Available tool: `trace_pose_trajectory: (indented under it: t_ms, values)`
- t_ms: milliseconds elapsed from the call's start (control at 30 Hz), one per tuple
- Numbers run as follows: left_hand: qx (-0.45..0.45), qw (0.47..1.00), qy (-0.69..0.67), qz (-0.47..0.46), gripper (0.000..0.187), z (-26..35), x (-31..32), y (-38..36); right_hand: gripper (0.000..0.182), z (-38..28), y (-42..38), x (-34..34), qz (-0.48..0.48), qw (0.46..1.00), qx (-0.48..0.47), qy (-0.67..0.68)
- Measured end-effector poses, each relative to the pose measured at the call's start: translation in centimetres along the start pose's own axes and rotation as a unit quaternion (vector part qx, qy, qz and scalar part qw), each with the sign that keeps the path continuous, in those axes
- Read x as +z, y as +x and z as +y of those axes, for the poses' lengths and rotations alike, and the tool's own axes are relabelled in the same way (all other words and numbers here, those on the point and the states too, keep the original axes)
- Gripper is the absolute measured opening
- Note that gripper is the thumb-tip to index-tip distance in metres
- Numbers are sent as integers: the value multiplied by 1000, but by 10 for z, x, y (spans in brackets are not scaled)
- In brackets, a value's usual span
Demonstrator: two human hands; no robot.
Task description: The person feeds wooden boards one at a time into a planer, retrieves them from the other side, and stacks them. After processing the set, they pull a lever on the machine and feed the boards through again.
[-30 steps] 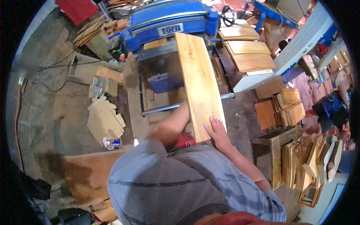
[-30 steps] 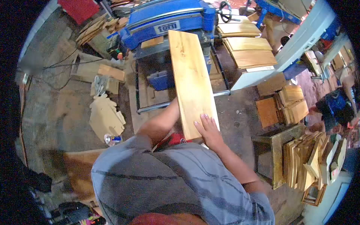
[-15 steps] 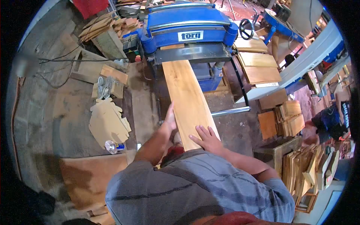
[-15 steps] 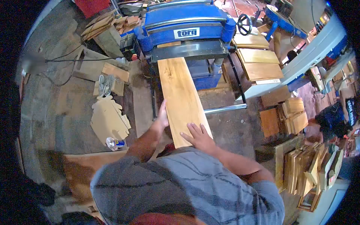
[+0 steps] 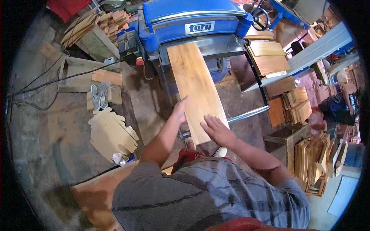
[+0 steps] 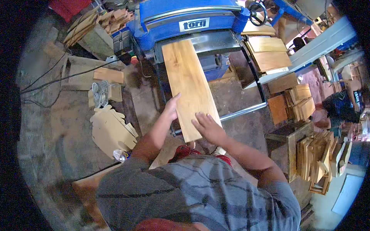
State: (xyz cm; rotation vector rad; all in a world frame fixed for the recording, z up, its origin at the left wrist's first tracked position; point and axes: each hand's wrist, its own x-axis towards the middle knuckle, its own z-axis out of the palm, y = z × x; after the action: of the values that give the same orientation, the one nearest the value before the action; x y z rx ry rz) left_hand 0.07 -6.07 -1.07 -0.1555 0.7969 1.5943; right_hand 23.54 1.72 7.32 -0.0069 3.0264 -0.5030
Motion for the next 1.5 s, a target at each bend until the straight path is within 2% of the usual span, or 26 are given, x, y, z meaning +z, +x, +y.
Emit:
trace_pose_trajectory:
  t_ms: [33,100,233,300,433,533,667,733,767,833,867,900,967,1000,1033,1100,1133,1200,1233,1300,1333,1367,1400,1433,1467,1500]
  values:
    - [0,1000,1,-1,48,0,4,7,59,9,8,2,0,1000,1,-1]
    - [93,990,63,89,44,3,10,19,63,25,25,5,3,1000,25,-15]
    - [100,982,99,124,41,-8,13,12,58,54,63,15,10,999,31,-21]
    - [124,951,213,188,42,-21,-1,9,56,61,78,20,15,999,22,-20]
    - [147,937,243,202,44,-28,-31,25,60,57,95,20,18,999,31,-26]
    - [151,919,279,231,44,-17,-22,22,63,63,106,17,37,999,18,-26]
    - [167,940,239,179,50,-7,-12,25,65,70,116,14,23,999,22,-29]
    - [187,914,271,236,52,2,12,13,65,73,121,15,29,999,27,-34]
    - [182,915,276,231,52,4,16,12,66,74,124,14,26,999,23,-35]
    - [347,777,450,271,62,5,22,15,66,79,127,9,25,999,33,-36]
    - [374,714,532,259,75,10,19,19,65,82,128,7,21,999,29,-23]
    - [370,717,536,250,75,12,17,23,65,84,129,6,17,999,26,-9]
    - [329,513,783,126,83,14,15,27,65,91,132,10,23,999,35,-9]
    - [260,463,843,84,87,19,33,15,64,96,135,15,30,999,31,-13]
    - [260,461,844,84,87,25,40,9,64,100,140,19,38,999,24,-19]
    - [196,442,875,21,96,35,49,4,63,101,145,12,45,999,26,-5]
    - [195,439,877,17,96,39,51,2,62,100,144,9,47,998,29,8]
    - [193,440,876,-39,110,53,54,2,61,106,150,14,55,998,22,17]
    - [199,436,876,-49,110,57,53,6,60,111,155,16,61,998,12,23]
    - [227,392,889,-71,118,63,48,17,56,123,164,35,132,990,-22,31]
    - [267,391,875,-103,119,66,44,26,52,125,169,30,146,988,-36,19]
    - [309,390,856,-142,120,68,40,34,46,119,171,21,200,970,-29,132]
    - [304,390,859,-130,118,68,44,35,40,129,182,41,220,967,-16,126]
    - [301,391,862,-117,116,68,47,33,36,123,181,41,177,970,89,138]
    - [255,375,886,-96,117,69,47,35,37,131,182,61,205,965,85,138]
    - [209,358,908,-68,118,69,49,39,40,119,162,44,183,971,118,103]
